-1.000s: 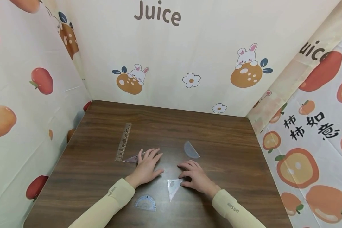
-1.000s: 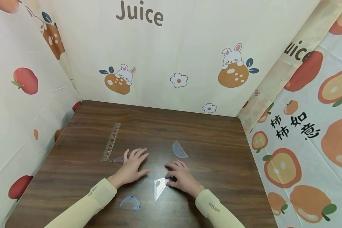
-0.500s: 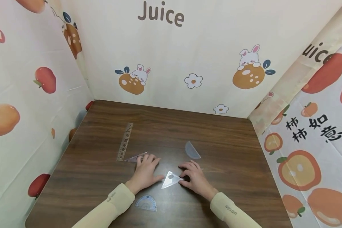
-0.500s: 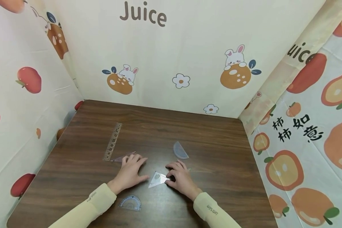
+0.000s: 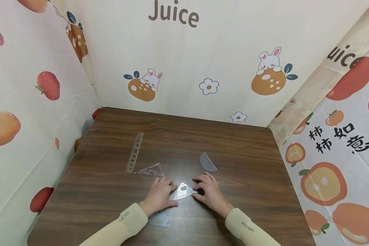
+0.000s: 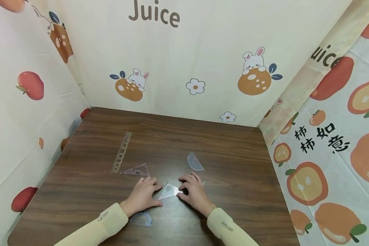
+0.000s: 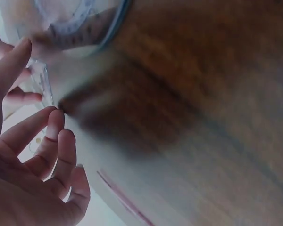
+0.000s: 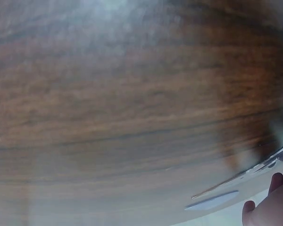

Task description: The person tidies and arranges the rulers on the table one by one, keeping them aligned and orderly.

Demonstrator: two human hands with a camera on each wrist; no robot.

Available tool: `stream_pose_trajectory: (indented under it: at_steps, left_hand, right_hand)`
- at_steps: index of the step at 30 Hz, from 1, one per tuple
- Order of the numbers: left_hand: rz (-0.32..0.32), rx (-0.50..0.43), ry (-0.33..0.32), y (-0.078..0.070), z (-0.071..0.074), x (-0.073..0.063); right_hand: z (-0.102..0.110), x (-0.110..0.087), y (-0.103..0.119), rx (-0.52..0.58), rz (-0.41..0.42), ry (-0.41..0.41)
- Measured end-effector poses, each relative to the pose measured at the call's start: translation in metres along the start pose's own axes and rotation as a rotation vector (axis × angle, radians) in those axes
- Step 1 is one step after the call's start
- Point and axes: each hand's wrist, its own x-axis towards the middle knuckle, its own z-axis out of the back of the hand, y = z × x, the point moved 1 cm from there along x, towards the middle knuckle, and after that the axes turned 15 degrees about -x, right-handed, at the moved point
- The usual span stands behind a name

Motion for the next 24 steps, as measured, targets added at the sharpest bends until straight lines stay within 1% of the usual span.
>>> stream_pose_trajectory:
  at_steps: [3, 9, 11, 17, 20, 24]
  left_hand:
    - [-0.014, -0.001, -0.017, -0.0014, -0.0011, -0.0003]
    - [-0.008, -0.014, -0.039, -0.0021, -0.0044, 0.0017]
    - [0.002, -0.044, -0.047, -0.0022, -0.0061, 0.0020]
    - [0.060, -0.193, -0.086, -0.0039, -0.0088, 0.0018]
    - [0.082, -0.235, -0.115, -0.0045, -0.0096, 0.0020]
    - [0.087, -0.263, -0.159, -0.0052, -0.0083, 0.0036]
  right_hand:
    - [0.0001, 0.0003, 0.0013, 0.016, 0.000, -0.020]
    - [-0.0003, -0.0005, 0.0013, 0.031, 0.002, -0.051]
    - [-0.0010, -0.0011, 0.0008, 0.023, 0.004, -0.060]
    - [-0.0035, -0.0027, 0.0006, 0.006, 0.016, -0.088]
    - [-0.0041, -0.0032, 0.0005, 0.013, 0.026, -0.105]
    - [-0.0037, -0.0012, 0.0002, 0.047, 0.017, -0.137]
